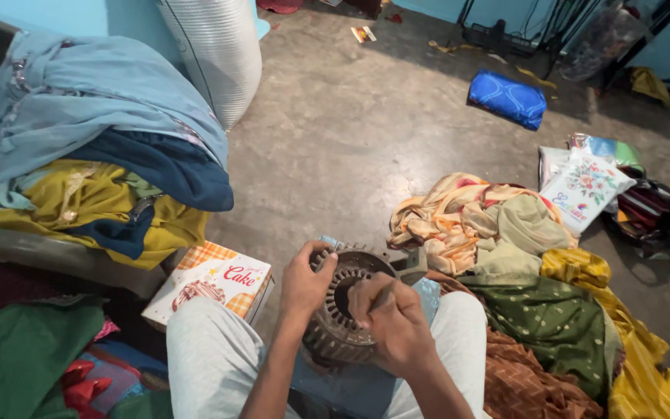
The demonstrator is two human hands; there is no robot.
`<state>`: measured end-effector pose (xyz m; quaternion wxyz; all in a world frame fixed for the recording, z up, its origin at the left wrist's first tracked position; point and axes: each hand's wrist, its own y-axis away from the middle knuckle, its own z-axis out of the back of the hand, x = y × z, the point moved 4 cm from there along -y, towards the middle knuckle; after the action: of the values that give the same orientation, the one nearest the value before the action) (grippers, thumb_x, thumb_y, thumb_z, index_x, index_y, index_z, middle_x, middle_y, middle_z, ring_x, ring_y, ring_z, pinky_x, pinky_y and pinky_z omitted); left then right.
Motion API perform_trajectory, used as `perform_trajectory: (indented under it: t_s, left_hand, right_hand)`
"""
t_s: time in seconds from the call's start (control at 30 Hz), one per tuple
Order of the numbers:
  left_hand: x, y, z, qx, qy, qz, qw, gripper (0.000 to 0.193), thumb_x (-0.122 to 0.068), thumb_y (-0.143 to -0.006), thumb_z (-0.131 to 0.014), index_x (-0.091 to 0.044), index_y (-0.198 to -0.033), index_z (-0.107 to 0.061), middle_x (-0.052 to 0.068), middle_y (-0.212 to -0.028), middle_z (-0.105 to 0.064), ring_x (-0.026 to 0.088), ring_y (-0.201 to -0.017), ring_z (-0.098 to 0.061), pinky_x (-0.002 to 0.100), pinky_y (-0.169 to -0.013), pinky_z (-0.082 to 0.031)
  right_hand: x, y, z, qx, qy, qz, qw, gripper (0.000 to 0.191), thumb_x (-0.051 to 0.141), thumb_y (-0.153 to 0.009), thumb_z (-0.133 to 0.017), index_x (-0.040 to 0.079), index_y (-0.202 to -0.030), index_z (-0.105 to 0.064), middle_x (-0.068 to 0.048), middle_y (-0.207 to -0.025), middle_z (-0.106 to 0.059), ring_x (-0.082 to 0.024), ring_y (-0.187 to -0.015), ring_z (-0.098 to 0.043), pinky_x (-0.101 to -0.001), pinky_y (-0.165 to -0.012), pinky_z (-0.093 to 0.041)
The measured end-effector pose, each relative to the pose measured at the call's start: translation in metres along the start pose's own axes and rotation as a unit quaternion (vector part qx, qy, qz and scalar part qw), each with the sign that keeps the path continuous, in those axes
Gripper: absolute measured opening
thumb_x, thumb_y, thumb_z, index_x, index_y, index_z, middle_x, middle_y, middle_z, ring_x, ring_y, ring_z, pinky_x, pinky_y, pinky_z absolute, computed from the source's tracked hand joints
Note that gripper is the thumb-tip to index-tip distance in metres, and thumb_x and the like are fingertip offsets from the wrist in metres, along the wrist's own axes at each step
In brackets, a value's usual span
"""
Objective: The person sits on the floor and uses a flat metal tool to scrape the inside of a circular metal part with radial fins. The person holds the part steady with the left hand and repeatedly scrapes the inner surfaces with the right hand.
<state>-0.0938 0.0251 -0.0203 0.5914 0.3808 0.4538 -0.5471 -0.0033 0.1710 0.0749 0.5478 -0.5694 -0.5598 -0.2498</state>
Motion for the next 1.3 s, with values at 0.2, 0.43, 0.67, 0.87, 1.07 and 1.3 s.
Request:
perform_trajectory:
  t_s: [0.2, 0.43, 0.67, 0.87, 1.07, 1.3]
  left_hand:
    - [0.002, 0.000, 0.001, -0.005, 0.008, 0.019, 1.000, 0.033, -0.029, -0.083, -0.074, -0.008, -0.109, -0.073, 0.014, -0.095, -0.078, 0.026, -0.088, -0.076, 0.037, -0.080, -0.057]
    - [-0.005, 0.001, 0.002, -0.006, 0.030, -0.007, 0.999, 0.030, -0.027, -0.085, -0.073, -0.007, -0.108, -0.073, 0.014, -0.096, -0.078, 0.026, -0.090, -0.075, 0.036, -0.081, -0.056]
    - [-0.007, 0.003, 0.002, -0.006, 0.049, -0.027, 0.998, 0.029, -0.024, -0.084, -0.073, -0.006, -0.107, -0.073, 0.013, -0.096, -0.078, 0.025, -0.089, -0.075, 0.036, -0.081, -0.056]
    - [-0.003, 0.007, 0.003, -0.003, 0.055, -0.005, 0.998, 0.029, -0.023, -0.084, -0.073, -0.005, -0.107, -0.073, 0.013, -0.097, -0.079, 0.023, -0.090, -0.075, 0.035, -0.082, -0.056]
    - [-0.005, 0.008, 0.002, -0.001, 0.071, -0.010, 0.997, 0.029, -0.023, -0.084, -0.074, -0.005, -0.106, -0.074, 0.012, -0.097, -0.079, 0.022, -0.092, -0.075, 0.035, -0.084, -0.056]
    - [-0.002, 0.008, 0.003, -0.008, 0.062, -0.009, 0.998, 0.030, -0.024, -0.085, -0.074, -0.005, -0.108, -0.073, 0.010, -0.098, -0.078, 0.021, -0.091, -0.074, 0.034, -0.084, -0.056]
  right_hand:
    - [0.001, -0.005, 0.004, 0.019, -0.028, -0.036, 0.999, 0.046, 0.039, -0.110, -0.047, 0.001, -0.085, -0.051, -0.005, -0.072, -0.048, -0.016, -0.070, -0.043, -0.0323, -0.067, -0.038]
    - [-0.011, 0.007, 0.006, -0.023, 0.141, -0.072, 0.987, 0.045, 0.036, -0.109, -0.046, 0.002, -0.082, -0.057, -0.003, -0.077, -0.055, -0.012, -0.072, -0.047, -0.0285, -0.067, -0.042]
    - [-0.025, 0.019, 0.004, -0.079, 0.089, -0.098, 0.988, 0.042, 0.035, -0.106, -0.052, 0.002, -0.080, -0.055, -0.003, -0.075, -0.055, -0.010, -0.068, -0.045, -0.0261, -0.061, -0.038]
    - [-0.011, 0.013, 0.011, -0.025, 0.011, -0.064, 0.998, 0.037, 0.032, -0.107, -0.052, 0.004, -0.081, -0.055, -0.005, -0.078, -0.054, -0.016, -0.072, -0.046, -0.0320, -0.067, -0.039]
    - [0.024, 0.012, 0.027, -0.011, -0.089, 0.023, 0.996, 0.036, 0.033, -0.111, -0.058, 0.003, -0.090, -0.057, -0.006, -0.080, -0.052, -0.021, -0.078, -0.045, -0.0390, -0.080, -0.038]
    - [0.041, 0.016, 0.027, -0.012, -0.045, 0.079, 0.996, 0.038, 0.032, -0.107, -0.064, 0.002, -0.085, -0.058, -0.005, -0.069, -0.049, -0.020, -0.072, -0.043, -0.0377, -0.075, -0.037]
